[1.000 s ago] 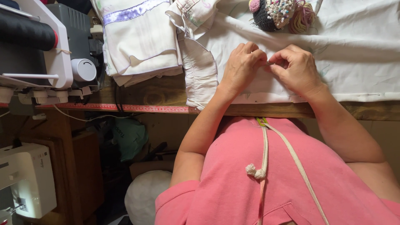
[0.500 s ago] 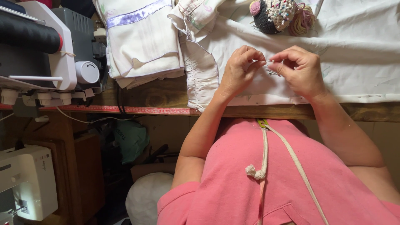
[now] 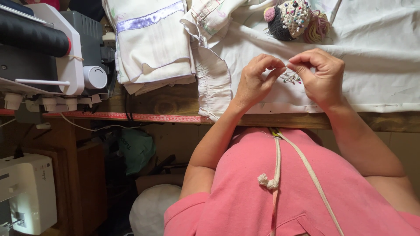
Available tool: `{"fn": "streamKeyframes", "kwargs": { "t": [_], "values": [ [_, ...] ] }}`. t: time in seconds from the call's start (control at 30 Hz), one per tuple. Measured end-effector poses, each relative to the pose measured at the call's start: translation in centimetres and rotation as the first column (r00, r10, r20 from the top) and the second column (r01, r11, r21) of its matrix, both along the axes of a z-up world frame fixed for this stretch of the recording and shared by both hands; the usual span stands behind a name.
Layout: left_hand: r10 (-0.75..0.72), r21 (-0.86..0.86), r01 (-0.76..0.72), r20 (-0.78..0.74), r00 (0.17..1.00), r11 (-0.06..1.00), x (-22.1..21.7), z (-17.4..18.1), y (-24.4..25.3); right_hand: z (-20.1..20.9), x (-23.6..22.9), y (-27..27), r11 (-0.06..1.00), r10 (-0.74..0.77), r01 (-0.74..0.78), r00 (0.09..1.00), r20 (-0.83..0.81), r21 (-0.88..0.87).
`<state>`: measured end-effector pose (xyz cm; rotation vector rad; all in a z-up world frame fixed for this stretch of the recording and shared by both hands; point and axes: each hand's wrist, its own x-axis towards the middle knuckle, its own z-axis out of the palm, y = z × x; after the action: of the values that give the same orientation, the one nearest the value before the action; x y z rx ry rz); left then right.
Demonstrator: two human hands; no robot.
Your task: The person organizes pins into a pincushion and then pins a folded fabric hem to secure it for sewing.
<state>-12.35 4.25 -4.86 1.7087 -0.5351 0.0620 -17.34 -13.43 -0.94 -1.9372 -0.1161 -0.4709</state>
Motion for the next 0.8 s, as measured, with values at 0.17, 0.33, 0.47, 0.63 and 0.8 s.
{"fn": "streamKeyframes", "kwargs": {
  "t": [0.17,0.33,0.47,0.63,0.8],
  "values": [
    [0.057,0.096,-0.069,0.121,0.991,0.993,1.0,1.3,-0.1,1.8,2.3,-2.4,0.984,-0.051,0.067,0.994,0.096,-0.167],
    [0.19,0.207,-0.266,0.327,0.926,0.941,4.8,-2.0,-2.3,1.0,5.7,-4.4,0.971,-0.127,0.174,0.955,0.269,-0.162],
    [0.163,0.268,-0.268,0.355,0.92,0.925,6.5,-2.6,-4.0,1.1,6.5,-3.2,0.971,-0.083,0.142,0.954,0.288,-0.191],
    [0.146,0.281,-0.261,0.372,0.917,0.924,7.1,-2.6,-4.1,1.7,6.3,-3.3,0.961,-0.084,0.157,0.95,0.3,-0.229],
    [0.103,0.318,-0.209,0.321,0.942,0.925,8.2,-1.7,-3.7,1.8,6.2,-4.0,0.942,-0.048,0.128,0.966,0.252,-0.312]
  ]
}}
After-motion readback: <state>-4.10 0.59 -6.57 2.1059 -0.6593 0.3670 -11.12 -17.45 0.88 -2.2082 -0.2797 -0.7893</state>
